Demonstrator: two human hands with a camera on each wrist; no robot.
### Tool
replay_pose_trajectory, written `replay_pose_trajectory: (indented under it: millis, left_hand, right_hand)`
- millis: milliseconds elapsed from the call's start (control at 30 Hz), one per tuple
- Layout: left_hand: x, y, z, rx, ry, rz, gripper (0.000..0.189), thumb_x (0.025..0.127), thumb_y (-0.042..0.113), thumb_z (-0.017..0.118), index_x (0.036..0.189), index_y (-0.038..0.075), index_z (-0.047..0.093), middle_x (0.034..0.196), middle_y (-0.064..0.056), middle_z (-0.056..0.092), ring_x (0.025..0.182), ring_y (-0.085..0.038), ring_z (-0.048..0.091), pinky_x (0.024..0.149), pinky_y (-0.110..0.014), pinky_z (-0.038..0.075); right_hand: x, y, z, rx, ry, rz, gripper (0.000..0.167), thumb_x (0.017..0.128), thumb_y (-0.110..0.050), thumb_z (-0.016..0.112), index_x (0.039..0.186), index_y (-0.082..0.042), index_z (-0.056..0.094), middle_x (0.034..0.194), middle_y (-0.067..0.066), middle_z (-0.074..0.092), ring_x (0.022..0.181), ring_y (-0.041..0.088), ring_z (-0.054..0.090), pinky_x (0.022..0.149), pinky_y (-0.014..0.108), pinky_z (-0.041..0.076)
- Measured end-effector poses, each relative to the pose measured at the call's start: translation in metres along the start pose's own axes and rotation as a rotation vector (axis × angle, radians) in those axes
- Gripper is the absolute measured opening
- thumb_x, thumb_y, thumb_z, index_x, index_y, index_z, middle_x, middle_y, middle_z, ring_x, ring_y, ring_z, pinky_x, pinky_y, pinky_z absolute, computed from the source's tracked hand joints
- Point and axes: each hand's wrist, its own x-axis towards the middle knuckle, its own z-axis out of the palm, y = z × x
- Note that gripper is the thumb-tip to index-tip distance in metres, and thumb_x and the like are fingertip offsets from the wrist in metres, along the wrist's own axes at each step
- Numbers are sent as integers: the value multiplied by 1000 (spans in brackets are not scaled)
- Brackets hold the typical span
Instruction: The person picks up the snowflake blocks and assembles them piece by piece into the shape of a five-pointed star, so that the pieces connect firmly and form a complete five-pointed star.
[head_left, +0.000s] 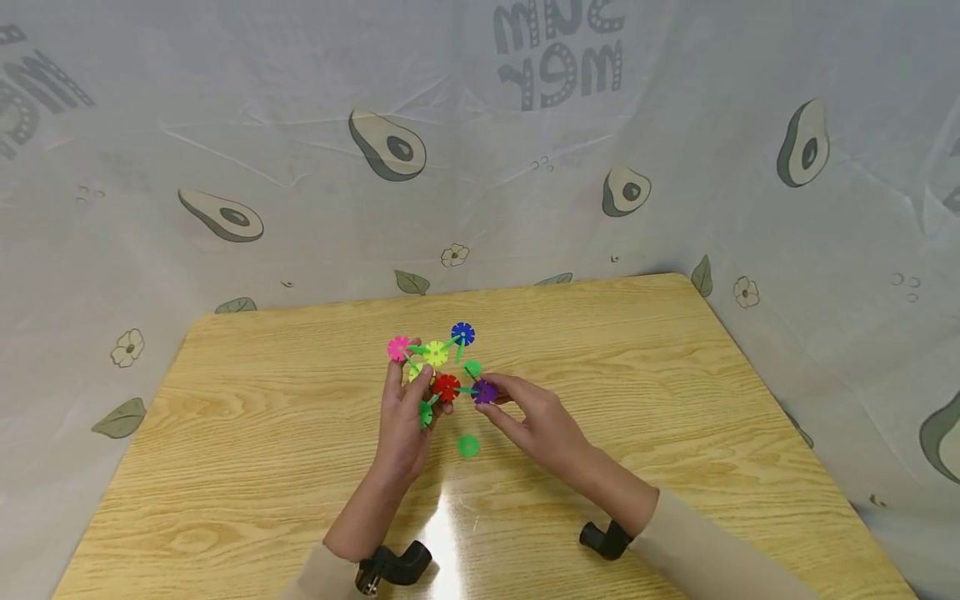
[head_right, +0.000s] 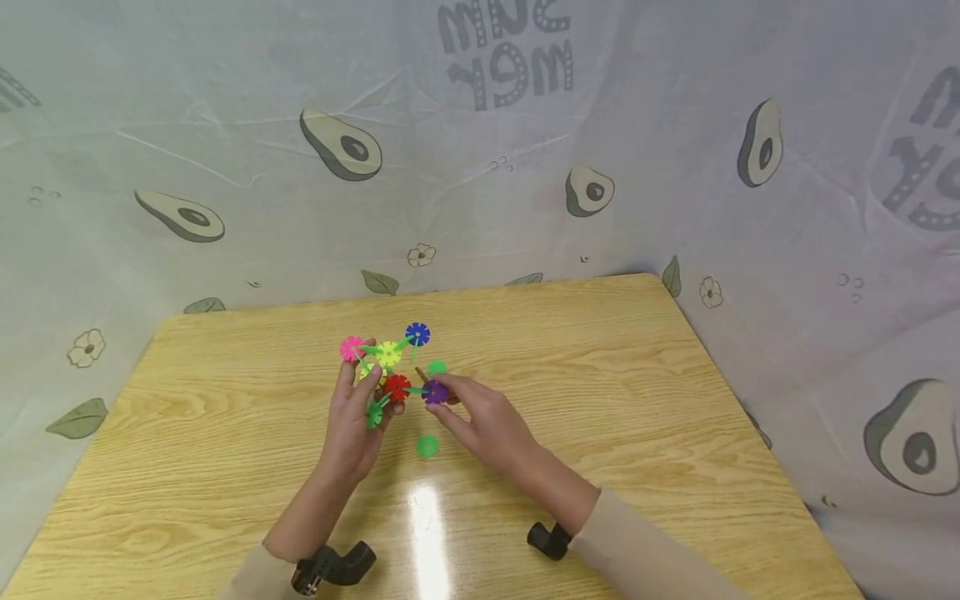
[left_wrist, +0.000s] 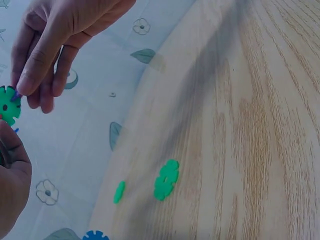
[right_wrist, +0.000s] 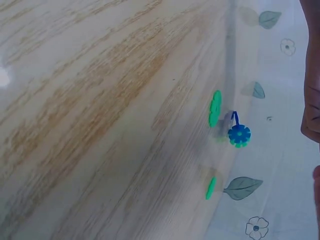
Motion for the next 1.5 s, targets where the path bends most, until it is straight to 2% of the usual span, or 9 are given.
replay_pose_trajectory:
  millis: [200, 400, 567, 733, 900, 1033, 1167, 1333, 1500]
  left_hand:
    - [-2, 2, -1, 0, -32, 8, 42, 111, 19, 50, 149, 27, 36, 84, 9, 62, 80, -6, 63, 68, -22, 58]
    - [-6, 0, -3, -13, -52, -1, 56, 109, 20, 50, 159, 18, 24, 103, 6, 63, 92, -9, 68, 77, -27, 64]
    - [-11, -7, -1, -78, -51, 9, 64, 109, 17, 55, 162, 15, 20, 116, 0, 66, 97, -13, 73, 84, -32, 67]
    - [-17, -18, 10, -186, 1, 8, 61, 106, 8, 57, 157, 17, 26, 128, -3, 63, 105, -19, 74, 92, -37, 66]
    - [-20, -27, 23, -276, 58, 18, 53, 103, 2, 60, 147, 19, 37, 123, -2, 64, 107, -21, 73, 94, -41, 66]
    - [-20, -28, 29, -281, 73, 30, 51, 101, 0, 63, 145, 17, 43, 121, -3, 71, 108, -19, 72, 90, -37, 67]
    - [-20, -26, 32, -293, 81, 28, 55, 100, -2, 64, 146, 17, 41, 119, -4, 73, 111, -17, 73, 88, -31, 66]
    - [-19, -25, 35, -313, 86, 29, 62, 98, -6, 64, 148, 20, 37, 114, -4, 73, 109, -15, 74, 88, -26, 65]
    - [-18, -24, 36, -335, 78, 43, 65, 96, -12, 61, 147, 20, 36, 109, -6, 75, 104, -15, 77, 89, -26, 65]
  right_hand:
    - [-1, 4, 4, 42, 67, -74, 44, 89, 1, 79, 131, 1, 65, 112, 13, 79, 97, 23, 79, 81, 20, 64]
    - [-1, 8, 5, 37, 104, -94, 44, 87, 3, 80, 129, 4, 65, 110, 14, 79, 94, 24, 79, 81, 25, 66]
    - [-2, 11, 7, 46, 128, -80, 43, 89, 2, 79, 129, 6, 65, 111, 15, 79, 95, 26, 79, 81, 28, 66]
    - [-2, 14, 10, 41, 160, -84, 43, 87, 3, 80, 128, 6, 66, 112, 17, 78, 96, 27, 79, 84, 25, 65]
    - [-3, 14, 14, 13, 202, -120, 42, 88, 2, 80, 127, 5, 66, 115, 18, 78, 99, 29, 78, 89, 27, 65]
    - [-3, 13, 18, -42, 236, -147, 36, 96, -13, 76, 126, 3, 68, 115, 17, 78, 104, 30, 77, 94, 28, 63]
    - [-2, 12, 21, -53, 271, -161, 35, 101, -25, 71, 124, 1, 70, 115, 14, 78, 105, 27, 76, 98, 25, 61]
    - [0, 11, 25, -42, 323, -180, 36, 102, -29, 70, 121, 1, 71, 114, 14, 75, 105, 28, 72, 103, 19, 56]
    - [1, 10, 27, -34, 341, -183, 36, 103, -30, 68, 119, 1, 71, 115, 16, 72, 105, 30, 71, 106, 15, 51]
